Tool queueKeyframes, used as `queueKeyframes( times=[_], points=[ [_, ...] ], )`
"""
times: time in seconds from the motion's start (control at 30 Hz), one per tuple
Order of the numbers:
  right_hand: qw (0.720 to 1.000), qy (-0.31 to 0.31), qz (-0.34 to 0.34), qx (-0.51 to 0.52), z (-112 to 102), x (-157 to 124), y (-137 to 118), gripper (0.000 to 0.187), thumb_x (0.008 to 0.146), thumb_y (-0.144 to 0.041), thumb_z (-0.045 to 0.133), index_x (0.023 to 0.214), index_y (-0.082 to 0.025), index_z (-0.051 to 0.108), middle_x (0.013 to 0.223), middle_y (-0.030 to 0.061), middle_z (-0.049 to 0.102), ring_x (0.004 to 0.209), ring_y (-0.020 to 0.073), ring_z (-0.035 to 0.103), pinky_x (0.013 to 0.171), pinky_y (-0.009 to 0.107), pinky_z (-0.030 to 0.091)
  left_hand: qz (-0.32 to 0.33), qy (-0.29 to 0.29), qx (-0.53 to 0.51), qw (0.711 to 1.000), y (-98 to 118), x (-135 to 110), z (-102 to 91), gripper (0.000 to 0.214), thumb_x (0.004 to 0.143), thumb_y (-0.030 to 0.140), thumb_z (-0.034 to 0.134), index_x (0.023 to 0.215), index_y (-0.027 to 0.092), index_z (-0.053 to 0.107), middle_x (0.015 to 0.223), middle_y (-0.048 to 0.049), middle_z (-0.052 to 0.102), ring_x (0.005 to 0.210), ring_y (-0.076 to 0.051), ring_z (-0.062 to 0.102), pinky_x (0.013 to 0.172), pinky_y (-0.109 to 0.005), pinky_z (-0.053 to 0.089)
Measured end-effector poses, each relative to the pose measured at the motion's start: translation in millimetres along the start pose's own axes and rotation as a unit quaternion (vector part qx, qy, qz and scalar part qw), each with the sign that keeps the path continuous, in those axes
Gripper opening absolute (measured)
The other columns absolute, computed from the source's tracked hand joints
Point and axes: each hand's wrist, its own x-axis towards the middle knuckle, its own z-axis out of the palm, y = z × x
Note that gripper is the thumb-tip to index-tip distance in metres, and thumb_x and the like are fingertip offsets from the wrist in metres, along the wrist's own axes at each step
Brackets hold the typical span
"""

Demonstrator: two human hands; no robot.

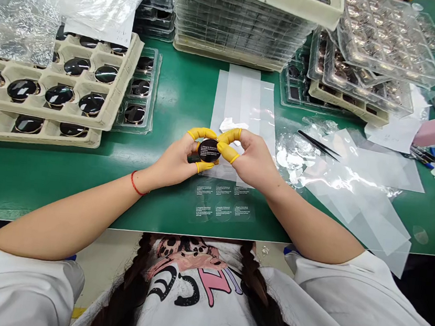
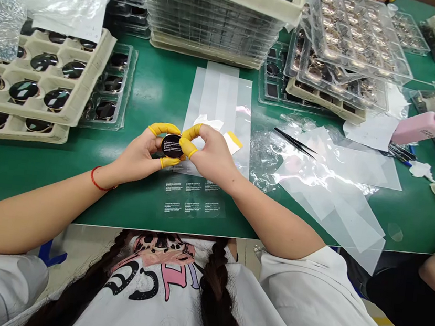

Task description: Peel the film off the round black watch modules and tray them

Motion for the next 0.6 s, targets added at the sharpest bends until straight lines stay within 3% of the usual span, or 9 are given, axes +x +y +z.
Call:
queueKeyframes(
  times=[0.37,0.5,0.6],
  points=[
    [1.0,-0.001,-0.012,-0.02,2.6,-1.6,2.7,0.003,0.08,-0.02,0.059,0.077,-0.019,0.059,0.091,0.0028,0.069,0.091,0.0171,0.062,0.09,0.035,0.047,-0.039,0.005,-0.018,0.999,5.3,-1.0,1.3,0.048,0.077,0.021,0.071,0.116,0.023,0.045,0.115,-0.004,0.059,0.087,-0.011,0.066,0.076,-0.025,0.056],
    [0.987,-0.004,-0.083,-0.141,-11.5,1.9,3.7,0.009,0.083,-0.027,0.06,0.088,-0.019,0.062,0.099,0.0053,0.069,0.096,0.0209,0.061,0.092,0.04,0.045,-0.073,0.012,-0.056,0.996,3.7,1.7,0.2,0.051,0.075,0.02,0.073,0.116,0.022,0.044,0.102,-0.0023,0.064,0.085,-0.013,0.068,0.075,-0.027,0.056],
    [0.95,0.02,-0.087,-0.3,-33.1,8.3,17.2,0.025,0.084,-0.033,0.062,0.102,-0.017,0.062,0.105,0.0116,0.066,0.099,0.0268,0.06,0.089,0.044,0.044,-0.115,0.027,-0.089,0.989,0.3,4.9,-2.2,0.051,0.074,0.019,0.073,0.115,0.021,0.042,0.094,-0.0011,0.066,0.086,-0.015,0.07,0.078,-0.03,0.055]
  ],
)
